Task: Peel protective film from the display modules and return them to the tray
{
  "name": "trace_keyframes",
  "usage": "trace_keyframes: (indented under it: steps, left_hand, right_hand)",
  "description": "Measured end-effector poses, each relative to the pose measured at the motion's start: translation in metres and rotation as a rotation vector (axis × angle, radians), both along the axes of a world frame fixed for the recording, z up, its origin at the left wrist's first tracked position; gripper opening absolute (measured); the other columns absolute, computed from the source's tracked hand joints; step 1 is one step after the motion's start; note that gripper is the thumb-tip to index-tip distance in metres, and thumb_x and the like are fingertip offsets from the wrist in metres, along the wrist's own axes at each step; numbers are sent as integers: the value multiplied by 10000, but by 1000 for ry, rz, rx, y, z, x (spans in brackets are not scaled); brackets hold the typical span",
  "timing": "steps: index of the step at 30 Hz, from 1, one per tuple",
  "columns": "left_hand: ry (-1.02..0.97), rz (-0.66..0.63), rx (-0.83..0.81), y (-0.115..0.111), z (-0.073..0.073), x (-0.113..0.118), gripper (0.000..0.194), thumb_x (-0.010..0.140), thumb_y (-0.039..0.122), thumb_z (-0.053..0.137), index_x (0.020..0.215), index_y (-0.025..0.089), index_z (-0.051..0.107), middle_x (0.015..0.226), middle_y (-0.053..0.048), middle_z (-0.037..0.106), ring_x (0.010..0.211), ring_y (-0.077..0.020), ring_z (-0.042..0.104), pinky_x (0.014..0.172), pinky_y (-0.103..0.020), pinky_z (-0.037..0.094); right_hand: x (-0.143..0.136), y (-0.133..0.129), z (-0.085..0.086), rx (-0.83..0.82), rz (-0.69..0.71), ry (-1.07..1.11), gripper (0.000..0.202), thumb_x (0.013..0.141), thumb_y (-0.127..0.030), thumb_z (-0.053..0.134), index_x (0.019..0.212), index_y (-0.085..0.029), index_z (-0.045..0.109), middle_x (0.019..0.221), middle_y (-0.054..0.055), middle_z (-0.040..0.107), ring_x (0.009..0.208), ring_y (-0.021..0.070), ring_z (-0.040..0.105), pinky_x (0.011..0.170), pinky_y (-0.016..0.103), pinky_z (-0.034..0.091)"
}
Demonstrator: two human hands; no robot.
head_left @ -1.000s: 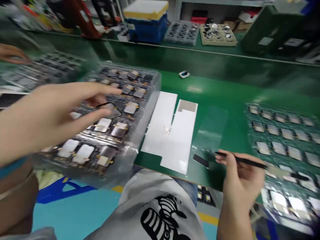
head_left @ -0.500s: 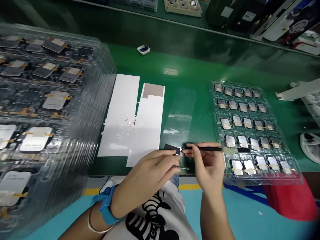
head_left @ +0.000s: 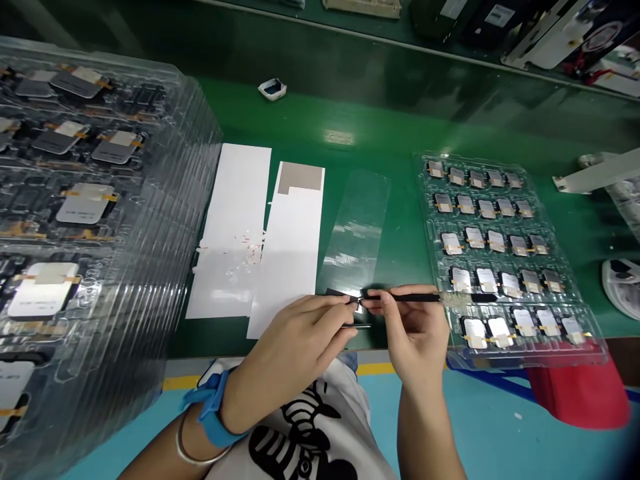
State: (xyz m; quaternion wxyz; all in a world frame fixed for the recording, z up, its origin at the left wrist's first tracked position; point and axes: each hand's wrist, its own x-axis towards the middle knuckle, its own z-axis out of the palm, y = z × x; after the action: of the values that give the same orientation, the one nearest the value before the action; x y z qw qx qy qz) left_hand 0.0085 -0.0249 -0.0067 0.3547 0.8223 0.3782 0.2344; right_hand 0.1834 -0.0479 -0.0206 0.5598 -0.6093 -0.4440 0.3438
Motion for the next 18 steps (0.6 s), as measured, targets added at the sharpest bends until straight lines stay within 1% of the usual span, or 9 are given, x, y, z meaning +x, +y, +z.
trace_keyframes:
  steps: [3, 4, 6, 8, 10, 12, 14, 16, 18]
  left_hand:
    - [-50, 38, -22, -1, 1, 1, 51, 987, 183, 521, 1006, 224, 547, 1103, -72, 701, 1078, -250, 653, 898, -427, 563]
    - [-87, 66, -31, -1, 2, 1, 50, 984, 181, 527, 993, 227, 544, 1088, -68, 703, 1063, -242, 656, 888, -415, 561]
    - [-188, 166, -29, -1, 5, 0, 56, 976, 177, 540, 958, 230, 534, 1023, -57, 701, 1003, -216, 663, 843, -373, 558]
    - [-268, 282, -12, -1, 7, -1, 72, 969, 179, 548, 927, 230, 520, 936, -44, 673, 909, -191, 659, 763, -329, 546]
    - [-307, 354, 10, -3, 8, -2, 86, 965, 188, 549, 905, 231, 506, 869, -32, 633, 819, -176, 635, 682, -303, 521]
    - [-297, 364, 12, -4, 8, -3, 103, 964, 198, 549, 886, 231, 490, 855, -28, 620, 778, -167, 617, 646, -288, 503]
    - [-255, 349, -1, -4, 7, -4, 121, 967, 214, 551, 874, 231, 476, 864, -25, 629, 766, -159, 619, 635, -273, 495]
    - [-186, 320, -30, -4, 7, -5, 126, 973, 236, 547, 875, 231, 469, 837, -8, 631, 721, -147, 615, 608, -258, 481]
    - [-135, 300, -50, -2, 8, -6, 114, 977, 240, 534, 884, 231, 467, 767, 17, 606, 642, -134, 586, 563, -246, 452]
  right_hand:
    - [0, -1, 3, 28, -56, 39, 153, 896, -236, 696, 945, -190, 558, 873, 46, 717, 692, 176, 739, 629, 253, 641]
    - [1, -1, 5, 48, -92, 69, 158, 898, -233, 694, 948, -194, 548, 863, 42, 723, 676, 177, 738, 612, 246, 638]
    - [1, -1, 11, 61, -146, 173, 170, 905, -242, 688, 948, -198, 529, 833, 34, 733, 675, 192, 743, 585, 238, 634]
    - [-1, -2, 18, 30, -141, 312, 183, 904, -263, 692, 935, -199, 523, 807, 26, 739, 717, 218, 750, 601, 254, 644]
    - [-6, -2, 24, -15, -82, 426, 189, 902, -284, 693, 921, -199, 526, 795, 19, 741, 766, 236, 752, 643, 282, 657]
    - [-15, -3, 30, -23, -33, 477, 168, 918, -288, 670, 932, -205, 524, 813, 15, 743, 798, 232, 751, 677, 297, 661]
    - [-25, -5, 34, 15, -23, 460, 122, 950, -266, 624, 953, -213, 515, 840, 12, 740, 835, 220, 751, 698, 299, 662]
    - [-35, -6, 38, 95, -31, 396, 73, 972, -210, 579, 973, -220, 507, 860, 7, 728, 871, 206, 748, 719, 301, 660]
    - [-43, -6, 40, 192, -14, 325, 89, 973, -146, 548, 996, -222, 509, 872, 10, 713, 892, 197, 742, 727, 306, 658]
